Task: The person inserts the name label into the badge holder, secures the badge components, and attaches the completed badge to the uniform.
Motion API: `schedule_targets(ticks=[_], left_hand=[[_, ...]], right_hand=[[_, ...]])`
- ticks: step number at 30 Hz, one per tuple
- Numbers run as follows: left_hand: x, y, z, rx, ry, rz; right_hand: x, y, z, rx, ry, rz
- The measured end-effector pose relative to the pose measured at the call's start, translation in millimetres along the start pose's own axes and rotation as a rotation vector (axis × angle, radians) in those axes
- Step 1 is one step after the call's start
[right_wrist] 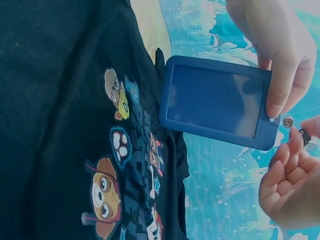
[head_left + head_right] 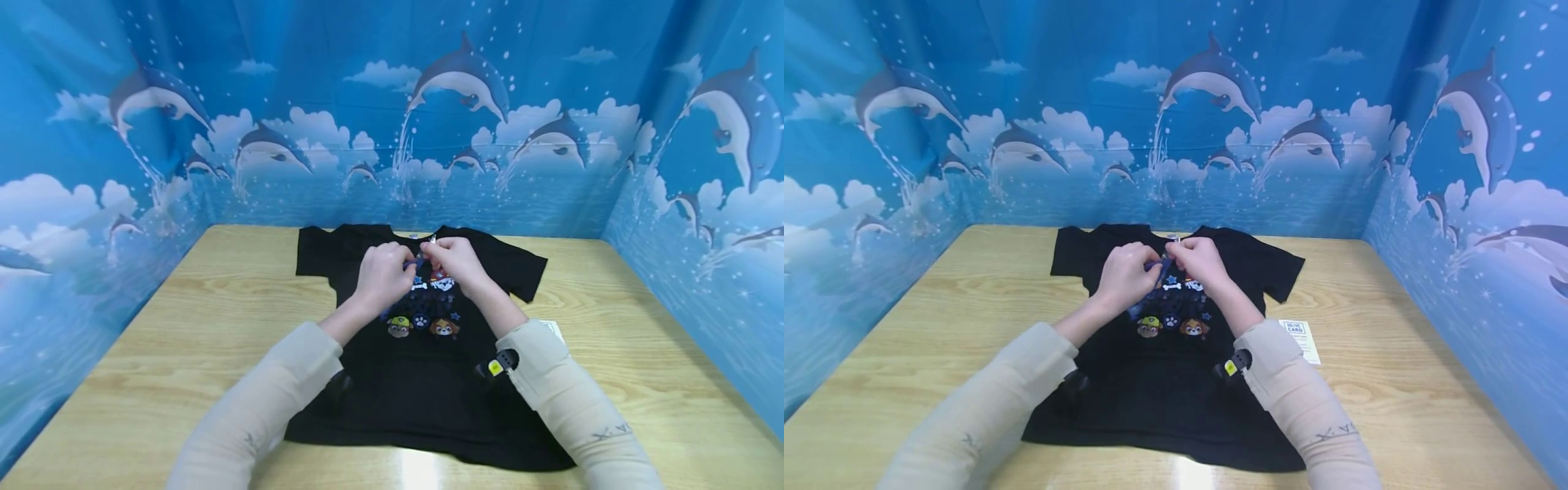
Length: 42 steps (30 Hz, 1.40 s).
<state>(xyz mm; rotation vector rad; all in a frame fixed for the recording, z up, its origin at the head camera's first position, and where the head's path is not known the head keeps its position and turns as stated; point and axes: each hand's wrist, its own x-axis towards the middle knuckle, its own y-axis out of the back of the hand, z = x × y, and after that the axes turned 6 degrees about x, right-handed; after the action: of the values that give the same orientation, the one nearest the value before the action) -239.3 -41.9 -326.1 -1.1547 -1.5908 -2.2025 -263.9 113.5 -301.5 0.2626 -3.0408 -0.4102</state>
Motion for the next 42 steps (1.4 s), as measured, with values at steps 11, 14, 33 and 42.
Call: schedule_targets(ticks=[11,14,33,42], left_hand=[[1.1,-1.2,2.0,-0.177,0.068,-0.012],[2.1,-0.5,2.7,-0.243,0.108,-0.033],[6.0,2.4,0.5,-0.390,0.286,-0.158],[9.0,2.3,-0.8,-0.512,0.427,-0.318]], right_hand=[[2.1,-0.5,4.2,0.145,-0.033,-0.026],[2.2,-1.5,5.9,0.178,-0.035,-0.033],[2.7,-1.9,9.5,0.200,-0.032,-0.080],[2.3,-0.4,12.0,0.209,0.002,-0.124]])
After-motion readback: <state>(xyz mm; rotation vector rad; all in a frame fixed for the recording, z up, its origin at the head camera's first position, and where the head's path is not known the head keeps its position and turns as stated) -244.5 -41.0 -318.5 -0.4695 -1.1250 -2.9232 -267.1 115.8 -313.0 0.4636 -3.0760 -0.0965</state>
